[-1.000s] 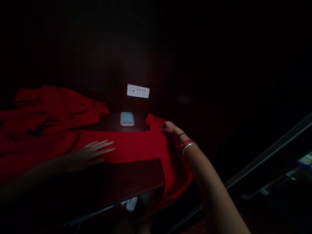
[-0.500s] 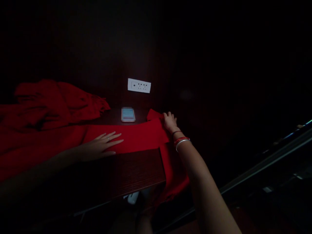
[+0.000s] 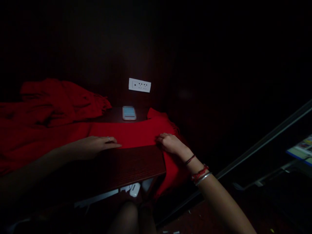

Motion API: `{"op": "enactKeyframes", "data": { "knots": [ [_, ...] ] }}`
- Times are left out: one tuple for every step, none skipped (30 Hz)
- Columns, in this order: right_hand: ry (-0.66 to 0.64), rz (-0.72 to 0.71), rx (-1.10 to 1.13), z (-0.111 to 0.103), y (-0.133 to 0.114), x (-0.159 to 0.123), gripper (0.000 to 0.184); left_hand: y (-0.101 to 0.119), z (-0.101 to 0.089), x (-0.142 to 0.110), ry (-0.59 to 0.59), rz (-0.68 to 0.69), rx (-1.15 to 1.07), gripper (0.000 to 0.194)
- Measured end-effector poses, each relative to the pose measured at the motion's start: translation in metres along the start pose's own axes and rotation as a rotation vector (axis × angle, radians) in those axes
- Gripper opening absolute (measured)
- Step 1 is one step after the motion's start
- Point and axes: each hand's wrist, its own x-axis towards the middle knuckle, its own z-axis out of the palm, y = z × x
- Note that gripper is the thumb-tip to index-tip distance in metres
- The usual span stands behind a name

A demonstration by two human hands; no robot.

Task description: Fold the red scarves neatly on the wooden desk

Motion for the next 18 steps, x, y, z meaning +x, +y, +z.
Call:
{"op": "enactKeyframes", "data": {
  "knots": [
    [0.012,0.018,-0.037,0.003,0.0,-0.001,0.03,0.001,-0.001,-0.001,-0.005,0.003,0.002,0.056],
    [0.021,0.03,-0.069,0.006,0.001,-0.002,0.029,0.003,-0.001,-0.001,-0.011,0.002,0.007,0.055],
    [0.028,0.033,-0.098,0.009,0.001,-0.002,0.028,0.004,-0.002,0.0,-0.016,-0.004,0.014,0.054],
    [0.032,0.027,-0.121,0.012,0.001,-0.001,0.027,0.006,-0.002,0.001,-0.018,-0.017,0.023,0.052],
    [0.034,0.016,-0.14,0.016,0.001,-0.001,0.026,0.008,-0.001,0.003,-0.016,-0.037,0.032,0.05],
    [0.037,0.004,-0.155,0.018,0.001,-0.001,0.025,0.01,-0.001,0.005,-0.01,-0.057,0.043,0.046],
    [0.042,-0.007,-0.163,0.021,0.001,0.0,0.024,0.012,0.0,0.007,0.001,-0.076,0.054,0.041],
    [0.052,-0.014,-0.161,0.023,0.002,-0.001,0.023,0.013,0.002,0.009,0.018,-0.089,0.067,0.036],
    [0.068,-0.015,-0.146,0.025,0.003,-0.001,0.023,0.014,0.004,0.011,0.039,-0.092,0.076,0.031],
    [0.087,-0.014,-0.116,0.026,0.003,-0.001,0.023,0.015,0.006,0.013,0.058,-0.085,0.079,0.028],
    [0.108,-0.013,-0.073,0.026,0.005,-0.002,0.023,0.015,0.008,0.015,0.071,-0.077,0.077,0.027],
    [0.126,-0.018,-0.02,0.026,0.006,-0.002,0.024,0.015,0.01,0.015,0.074,-0.069,0.072,0.027],
    [0.143,-0.025,0.039,0.026,0.007,-0.003,0.024,0.014,0.011,0.016,0.068,-0.067,0.067,0.028],
    [0.162,-0.032,0.1,0.025,0.007,-0.004,0.025,0.013,0.012,0.016,0.054,-0.069,0.066,0.031],
    [0.185,-0.033,0.157,0.025,0.007,-0.005,0.025,0.012,0.012,0.015,0.038,-0.075,0.071,0.033],
    [0.214,-0.023,0.209,0.025,0.007,-0.006,0.025,0.01,0.012,0.014,0.025,-0.079,0.079,0.034],
    [0.244,-0.005,0.254,0.025,0.005,-0.007,0.025,0.01,0.011,0.013,0.018,-0.078,0.087,0.036],
    [0.271,0.017,0.29,0.027,0.004,-0.008,0.026,0.009,0.01,0.012,0.015,-0.073,0.093,0.037]
  ]
}}
